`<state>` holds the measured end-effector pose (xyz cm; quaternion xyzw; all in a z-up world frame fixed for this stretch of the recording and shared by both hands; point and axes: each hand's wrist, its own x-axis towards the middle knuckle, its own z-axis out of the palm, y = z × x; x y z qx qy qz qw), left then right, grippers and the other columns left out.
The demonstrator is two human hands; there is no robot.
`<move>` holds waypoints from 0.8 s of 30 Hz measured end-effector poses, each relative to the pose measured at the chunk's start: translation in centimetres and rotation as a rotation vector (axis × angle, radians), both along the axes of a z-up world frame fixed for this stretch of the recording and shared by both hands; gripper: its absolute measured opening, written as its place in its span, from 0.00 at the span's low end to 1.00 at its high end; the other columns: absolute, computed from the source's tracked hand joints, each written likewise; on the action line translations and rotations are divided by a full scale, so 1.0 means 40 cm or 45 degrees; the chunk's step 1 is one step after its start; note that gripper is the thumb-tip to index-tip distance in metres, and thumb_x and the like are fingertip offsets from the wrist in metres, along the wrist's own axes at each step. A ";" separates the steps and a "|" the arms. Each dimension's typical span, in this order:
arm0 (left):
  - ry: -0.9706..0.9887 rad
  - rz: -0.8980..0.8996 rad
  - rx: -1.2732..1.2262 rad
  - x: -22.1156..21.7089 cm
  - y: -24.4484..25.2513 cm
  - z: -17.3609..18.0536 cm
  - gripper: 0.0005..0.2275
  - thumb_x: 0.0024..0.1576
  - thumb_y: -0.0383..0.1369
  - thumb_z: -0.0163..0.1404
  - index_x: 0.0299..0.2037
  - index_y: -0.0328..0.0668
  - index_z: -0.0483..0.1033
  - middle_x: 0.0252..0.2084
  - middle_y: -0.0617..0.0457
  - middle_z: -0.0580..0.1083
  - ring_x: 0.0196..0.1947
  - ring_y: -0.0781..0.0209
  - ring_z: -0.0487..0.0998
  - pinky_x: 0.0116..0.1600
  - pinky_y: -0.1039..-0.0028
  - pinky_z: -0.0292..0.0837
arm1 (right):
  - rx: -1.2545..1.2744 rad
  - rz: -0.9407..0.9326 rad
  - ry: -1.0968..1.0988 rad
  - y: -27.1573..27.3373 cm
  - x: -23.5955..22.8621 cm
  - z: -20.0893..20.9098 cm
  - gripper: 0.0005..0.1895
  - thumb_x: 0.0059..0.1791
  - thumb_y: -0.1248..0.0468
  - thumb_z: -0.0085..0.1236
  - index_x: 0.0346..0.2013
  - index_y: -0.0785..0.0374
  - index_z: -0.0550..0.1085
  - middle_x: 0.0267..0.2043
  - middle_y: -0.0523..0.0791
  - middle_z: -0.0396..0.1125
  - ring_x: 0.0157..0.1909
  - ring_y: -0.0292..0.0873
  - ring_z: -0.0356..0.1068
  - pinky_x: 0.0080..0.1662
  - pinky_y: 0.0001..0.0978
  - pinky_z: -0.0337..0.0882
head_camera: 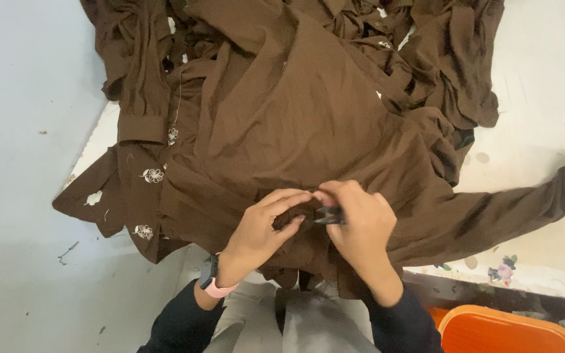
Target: Trimming loose threads from brown garments using a thread snip in a factory setting.
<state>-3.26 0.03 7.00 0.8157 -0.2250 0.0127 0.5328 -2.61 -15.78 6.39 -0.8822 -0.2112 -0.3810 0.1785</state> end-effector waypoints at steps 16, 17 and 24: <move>-0.501 0.096 0.355 -0.021 -0.019 -0.023 0.14 0.53 0.22 0.40 0.50 0.33 0.63 0.44 0.48 0.68 0.39 0.55 0.70 0.45 0.72 0.66 | 0.208 -0.118 0.787 0.011 -0.058 0.004 0.10 0.41 0.53 0.51 0.23 0.56 0.70 0.10 0.42 0.62 0.14 0.43 0.65 0.21 0.27 0.63; -0.594 0.118 0.441 -0.019 -0.018 -0.036 0.14 0.52 0.24 0.41 0.50 0.37 0.64 0.45 0.51 0.68 0.38 0.58 0.70 0.45 0.74 0.67 | 0.200 -0.123 0.776 0.012 -0.059 -0.001 0.10 0.41 0.54 0.52 0.22 0.55 0.70 0.10 0.42 0.62 0.13 0.42 0.64 0.20 0.26 0.62; -0.549 0.088 0.403 -0.022 -0.017 -0.033 0.16 0.52 0.23 0.41 0.52 0.39 0.62 0.48 0.53 0.67 0.40 0.60 0.70 0.47 0.75 0.66 | 0.219 -0.112 0.784 0.010 -0.063 0.004 0.09 0.39 0.53 0.53 0.21 0.54 0.70 0.09 0.41 0.62 0.13 0.41 0.65 0.19 0.25 0.62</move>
